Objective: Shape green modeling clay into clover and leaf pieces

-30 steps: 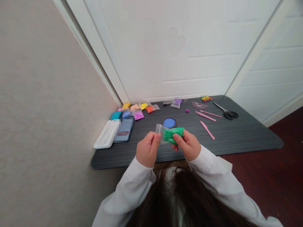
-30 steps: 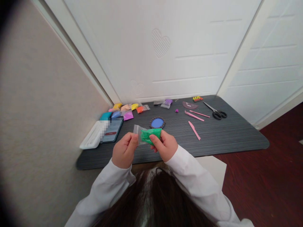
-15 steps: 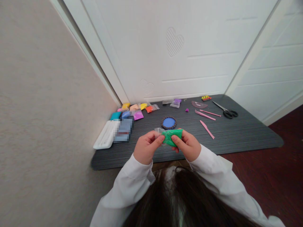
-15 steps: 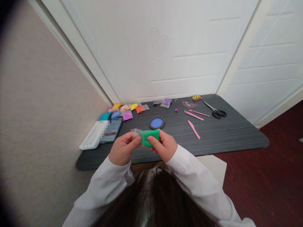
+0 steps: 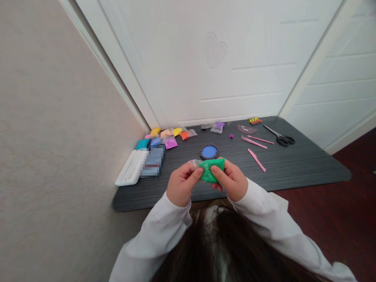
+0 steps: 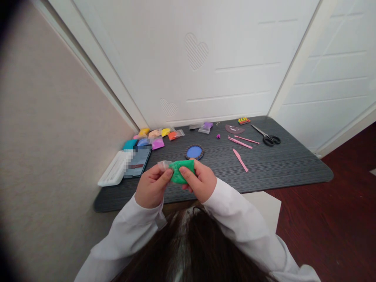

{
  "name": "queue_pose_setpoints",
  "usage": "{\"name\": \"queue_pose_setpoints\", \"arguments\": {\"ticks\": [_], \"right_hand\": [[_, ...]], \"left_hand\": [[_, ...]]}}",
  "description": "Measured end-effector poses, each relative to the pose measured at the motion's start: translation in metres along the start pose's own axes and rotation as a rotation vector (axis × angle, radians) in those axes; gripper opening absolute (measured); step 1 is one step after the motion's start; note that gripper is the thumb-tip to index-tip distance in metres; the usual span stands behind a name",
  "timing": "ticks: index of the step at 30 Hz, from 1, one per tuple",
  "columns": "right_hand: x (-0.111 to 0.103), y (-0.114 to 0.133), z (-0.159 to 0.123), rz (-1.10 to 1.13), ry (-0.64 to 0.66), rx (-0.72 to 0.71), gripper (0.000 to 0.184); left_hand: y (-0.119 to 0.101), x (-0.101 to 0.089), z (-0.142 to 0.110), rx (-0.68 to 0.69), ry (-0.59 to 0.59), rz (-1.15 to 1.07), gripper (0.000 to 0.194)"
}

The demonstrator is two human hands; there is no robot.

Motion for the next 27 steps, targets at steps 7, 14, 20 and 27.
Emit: {"name": "queue_pose_setpoints", "arguments": {"ticks": [7,14,20,27], "right_hand": [[-0.040,-0.014,0.022,0.169,0.028,0.043,0.044],[-0.092,-0.046,0.015,-0.527,-0.099,-0.220,0.030],[-0.047,-0.069,0.025,-0.884,0.074,-0.423,0.031],[-0.049,-0.066,0.025,-0.952,0.154,-0.445,0.026]], "left_hand": [[0.015,-0.020,0.047,-0.112,-0.215,-0.119,0.027],[0.064,-0.035,0.145,-0.208,-0.261,0.036,0.026],[0.095,-0.009,0.186,-0.239,-0.271,0.230,0.029],[0.091,-0.037,0.154,0.036,-0.314,0.520,0.043]]}}
Point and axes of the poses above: each hand's wrist, its own z-axis towards the middle knuckle, its own x-axis out of the palm, y = z × x, the point moved 4 cm from there along z, towards the middle knuckle, and after that the axes turned 15 degrees about -y, right-handed, at the moved point
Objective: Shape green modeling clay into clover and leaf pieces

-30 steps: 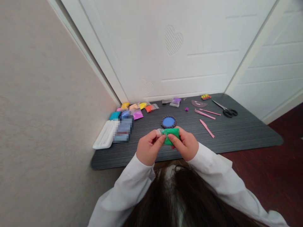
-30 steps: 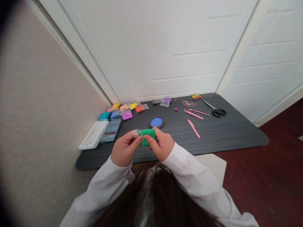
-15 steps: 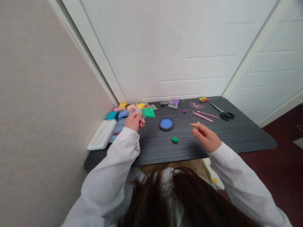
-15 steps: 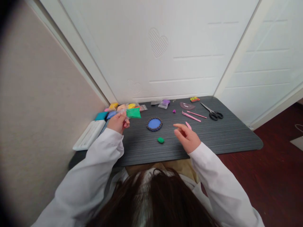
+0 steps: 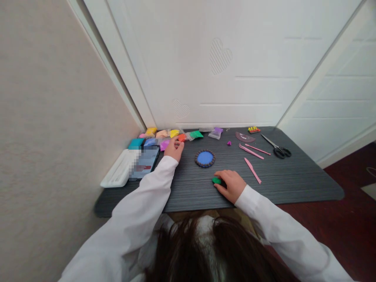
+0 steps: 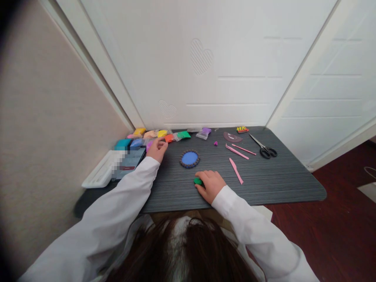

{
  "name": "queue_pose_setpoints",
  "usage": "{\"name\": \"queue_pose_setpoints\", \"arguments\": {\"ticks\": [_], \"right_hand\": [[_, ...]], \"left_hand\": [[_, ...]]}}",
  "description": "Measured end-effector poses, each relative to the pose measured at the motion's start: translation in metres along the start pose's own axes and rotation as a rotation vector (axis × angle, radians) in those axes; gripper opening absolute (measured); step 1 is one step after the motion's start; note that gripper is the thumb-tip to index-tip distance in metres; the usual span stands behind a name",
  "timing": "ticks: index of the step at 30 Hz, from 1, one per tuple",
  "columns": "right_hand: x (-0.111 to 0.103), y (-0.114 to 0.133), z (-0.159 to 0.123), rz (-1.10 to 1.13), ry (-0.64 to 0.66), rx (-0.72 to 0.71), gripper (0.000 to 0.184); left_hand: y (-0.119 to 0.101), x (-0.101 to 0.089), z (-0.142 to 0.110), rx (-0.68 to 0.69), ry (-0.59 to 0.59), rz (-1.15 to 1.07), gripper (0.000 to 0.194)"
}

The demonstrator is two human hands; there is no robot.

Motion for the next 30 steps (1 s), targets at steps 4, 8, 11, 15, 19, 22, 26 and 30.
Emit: {"name": "queue_pose_setpoints", "arguments": {"ticks": [4,8,11,15,19,22,26,30], "right_hand": [[-0.006,0.011,-0.003,-0.053,0.003,-0.076,0.038],[0.000,0.025,-0.009,-0.118,0.036,-0.198,0.052],[0.007,0.034,-0.017,-0.076,0.094,-0.291,0.058],[0.006,0.024,-0.016,-0.086,0.109,-0.279,0.058],[0.003,0.014,-0.015,-0.137,0.127,-0.217,0.058],[0.004,0.021,-0.023,-0.078,0.144,-0.291,0.056],[0.005,0.017,-0.019,0.051,0.026,-0.206,0.043],[-0.003,-0.004,0.000,0.083,-0.116,-0.097,0.030]], "left_hand": [[-0.011,0.000,-0.022,0.177,0.096,0.100,0.043],[-0.018,0.018,-0.033,0.253,0.153,0.208,0.035],[-0.019,0.028,-0.034,0.261,0.159,0.260,0.032],[-0.017,0.028,-0.031,0.255,0.159,0.278,0.029],[-0.013,0.023,-0.028,0.237,0.135,0.279,0.028],[-0.011,0.022,-0.027,0.234,0.126,0.275,0.027],[-0.010,0.024,-0.027,0.237,0.138,0.275,0.026],[-0.009,0.024,-0.027,0.243,0.154,0.277,0.025]]}}
Point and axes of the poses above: each hand's wrist, its own z-axis towards the middle knuckle, its own x-axis out of the palm, y = z × x, the point moved 4 cm from there along z, towards the middle knuckle, and after that the axes turned 15 degrees about -y, right-handed, at the moved point
